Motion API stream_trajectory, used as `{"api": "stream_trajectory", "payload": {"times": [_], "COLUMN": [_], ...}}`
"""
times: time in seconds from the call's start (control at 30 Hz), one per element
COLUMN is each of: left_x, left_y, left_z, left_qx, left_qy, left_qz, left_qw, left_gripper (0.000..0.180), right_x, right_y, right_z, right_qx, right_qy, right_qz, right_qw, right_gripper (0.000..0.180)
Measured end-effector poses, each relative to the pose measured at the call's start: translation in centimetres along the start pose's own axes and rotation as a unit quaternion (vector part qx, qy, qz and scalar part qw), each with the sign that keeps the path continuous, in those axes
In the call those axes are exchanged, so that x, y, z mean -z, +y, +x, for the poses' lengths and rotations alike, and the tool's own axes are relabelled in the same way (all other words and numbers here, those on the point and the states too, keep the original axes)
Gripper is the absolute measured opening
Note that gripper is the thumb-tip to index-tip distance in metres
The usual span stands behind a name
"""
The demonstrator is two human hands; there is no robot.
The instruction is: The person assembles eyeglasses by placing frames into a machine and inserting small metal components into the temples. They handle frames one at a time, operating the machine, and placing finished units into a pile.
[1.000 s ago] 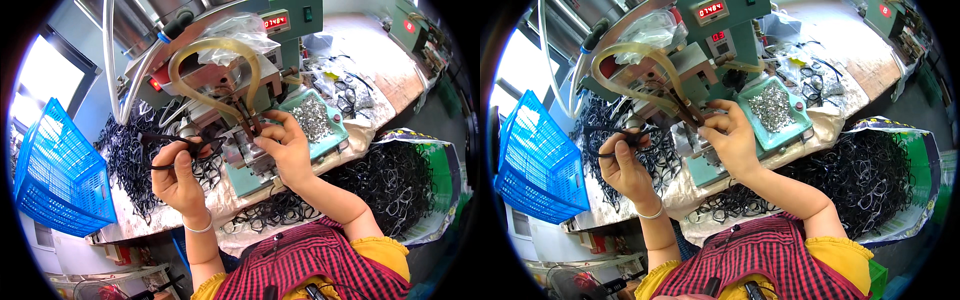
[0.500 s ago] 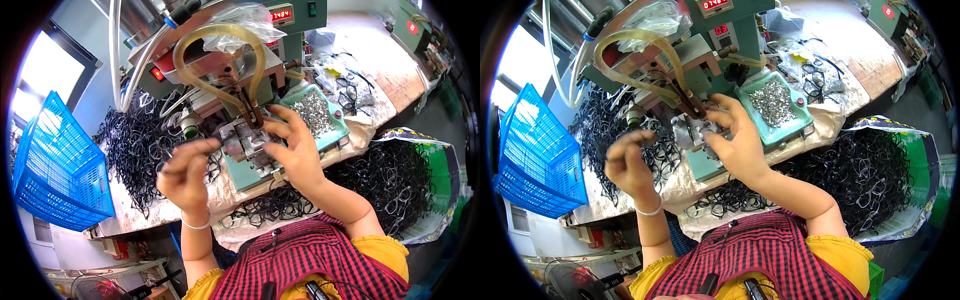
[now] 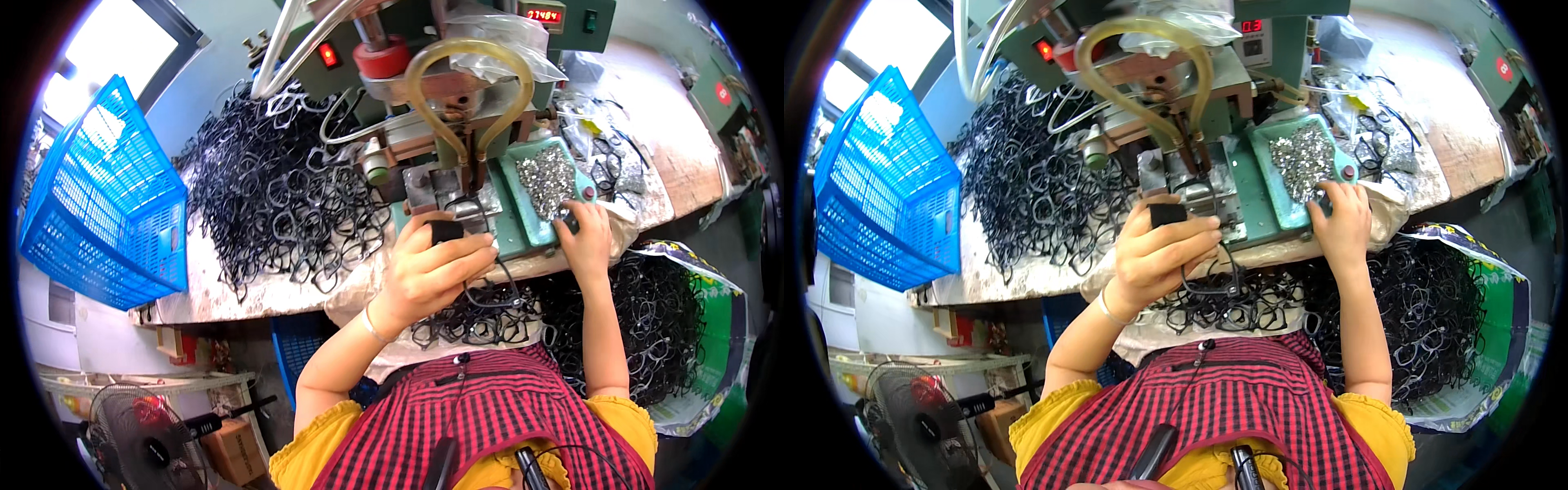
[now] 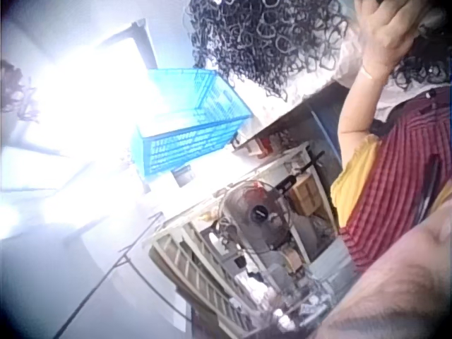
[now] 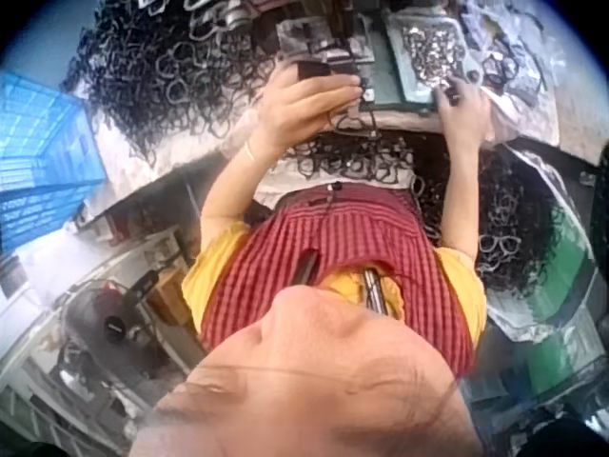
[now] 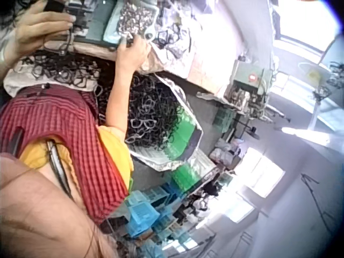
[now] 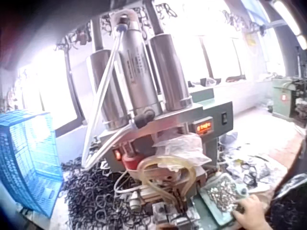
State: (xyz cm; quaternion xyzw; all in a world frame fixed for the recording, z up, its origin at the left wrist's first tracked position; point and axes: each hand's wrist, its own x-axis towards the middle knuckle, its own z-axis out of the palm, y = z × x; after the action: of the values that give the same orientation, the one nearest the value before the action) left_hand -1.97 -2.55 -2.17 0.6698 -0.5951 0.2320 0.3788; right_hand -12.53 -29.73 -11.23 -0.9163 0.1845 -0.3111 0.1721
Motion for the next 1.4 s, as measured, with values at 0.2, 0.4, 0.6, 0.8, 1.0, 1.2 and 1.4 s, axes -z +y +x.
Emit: {"api": "stream_trajectory", "payload": {"times": [0.2,0.4,0.6,0.8,1.0,1.2,1.4], "left_x": [5.3,10.9,5.1,6.1,8.8,0.6,2.5], "left_y": [3.1,8.2,9.5,7.2,-8.6,-17.3,-17.6], "left_z": [-5.9,-12.9,-21.2,-15.4,-9.0,-11.1,-12.5], "left_qx": [0.047,0.416,0.464,0.314,0.301,0.435,0.336], "left_qy": [-0.197,-0.509,-0.396,-0.636,-0.054,0.014,0.167], "left_qz": [0.096,-0.4,-0.403,-0.074,0.219,0.503,0.369], "left_qw": [0.974,0.639,0.683,0.701,0.927,0.746,0.85], "left_gripper": [0.053,0.048,0.046,0.034,0.008,0.032,0.015], "right_x": [-2.3,-3.1,-4.1,-4.9,-4.6,-1.7,1.2], "right_y": [0.1,0.6,-1.1,-1.6,-1.5,-1.0,-9.0], "right_z": [1.8,1.7,2.4,2.8,2.3,0.4,4.6], "right_qx": [0.033,-0.052,-0.088,-0.102,-0.105,-0.158,0.03], "right_qy": [0.076,0.082,0.069,0.07,0.06,0.072,-0.01], "right_qz": [0.001,0.036,0.141,0.228,0.244,0.273,0.377], "right_qw": [0.997,0.995,0.984,0.966,0.962,0.946,0.925], "right_gripper": [0.012,0.01,0.012,0.014,0.016,0.015,0.013]}}
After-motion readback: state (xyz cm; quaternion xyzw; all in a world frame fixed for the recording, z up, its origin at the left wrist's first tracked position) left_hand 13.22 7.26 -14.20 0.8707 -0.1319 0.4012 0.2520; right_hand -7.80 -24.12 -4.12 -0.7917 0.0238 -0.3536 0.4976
